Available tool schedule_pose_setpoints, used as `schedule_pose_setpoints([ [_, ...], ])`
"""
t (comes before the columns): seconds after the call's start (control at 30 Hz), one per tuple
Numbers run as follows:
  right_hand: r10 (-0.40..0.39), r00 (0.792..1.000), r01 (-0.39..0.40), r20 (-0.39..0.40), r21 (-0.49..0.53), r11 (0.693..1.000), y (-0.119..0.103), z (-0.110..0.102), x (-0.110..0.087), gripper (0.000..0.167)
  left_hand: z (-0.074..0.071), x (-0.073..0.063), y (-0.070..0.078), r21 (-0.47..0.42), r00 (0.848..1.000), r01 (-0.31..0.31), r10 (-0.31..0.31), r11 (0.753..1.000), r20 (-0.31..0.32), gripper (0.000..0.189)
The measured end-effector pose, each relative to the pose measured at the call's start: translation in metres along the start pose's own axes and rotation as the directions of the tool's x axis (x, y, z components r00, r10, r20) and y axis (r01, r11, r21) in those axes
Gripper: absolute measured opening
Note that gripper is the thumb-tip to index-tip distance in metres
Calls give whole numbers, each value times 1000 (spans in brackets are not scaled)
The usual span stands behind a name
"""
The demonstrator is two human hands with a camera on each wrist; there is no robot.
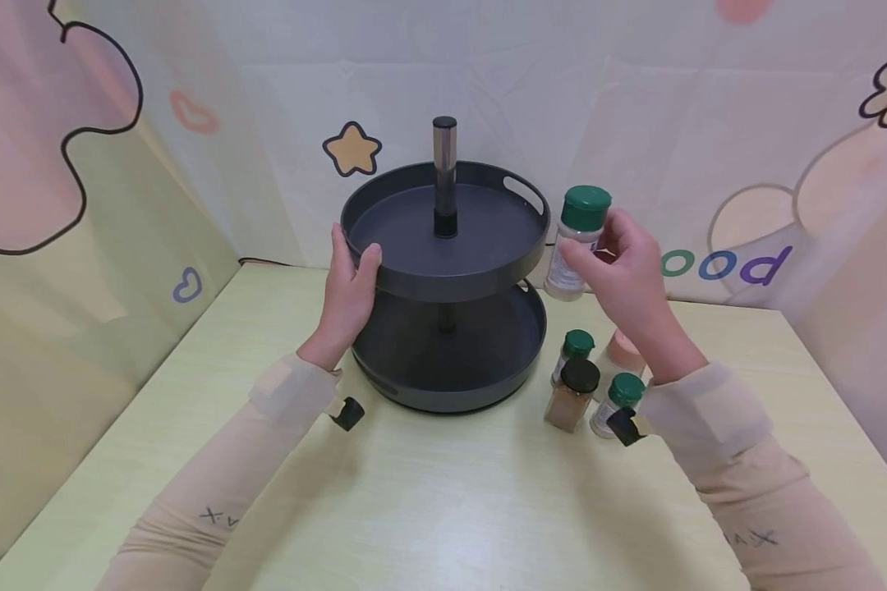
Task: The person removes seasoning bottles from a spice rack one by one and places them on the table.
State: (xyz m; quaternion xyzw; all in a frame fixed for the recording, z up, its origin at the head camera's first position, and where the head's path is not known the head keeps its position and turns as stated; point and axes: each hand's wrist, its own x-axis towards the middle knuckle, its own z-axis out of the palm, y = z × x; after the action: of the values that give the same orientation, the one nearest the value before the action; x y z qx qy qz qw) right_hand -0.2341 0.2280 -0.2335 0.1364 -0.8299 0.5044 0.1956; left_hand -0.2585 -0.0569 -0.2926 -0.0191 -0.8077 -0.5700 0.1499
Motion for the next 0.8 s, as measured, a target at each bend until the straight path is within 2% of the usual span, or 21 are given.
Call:
schedule_pose_setpoints([
  [0.13,21,1000,-21,4,-15,1000,4,-4,-3,24,0,0,0,6,1000,2,-2,1000,-3,77],
  [0.43,16,1000,-16,2,-43,999,11,-10,-8,20,0,0,1,12,1000,6,-6,1000,-5,76],
  [0.8,44,999,-42,18,-82,996,17,-21,-16,24,0,0,0,10,1000,7,-7,1000,-6,76],
])
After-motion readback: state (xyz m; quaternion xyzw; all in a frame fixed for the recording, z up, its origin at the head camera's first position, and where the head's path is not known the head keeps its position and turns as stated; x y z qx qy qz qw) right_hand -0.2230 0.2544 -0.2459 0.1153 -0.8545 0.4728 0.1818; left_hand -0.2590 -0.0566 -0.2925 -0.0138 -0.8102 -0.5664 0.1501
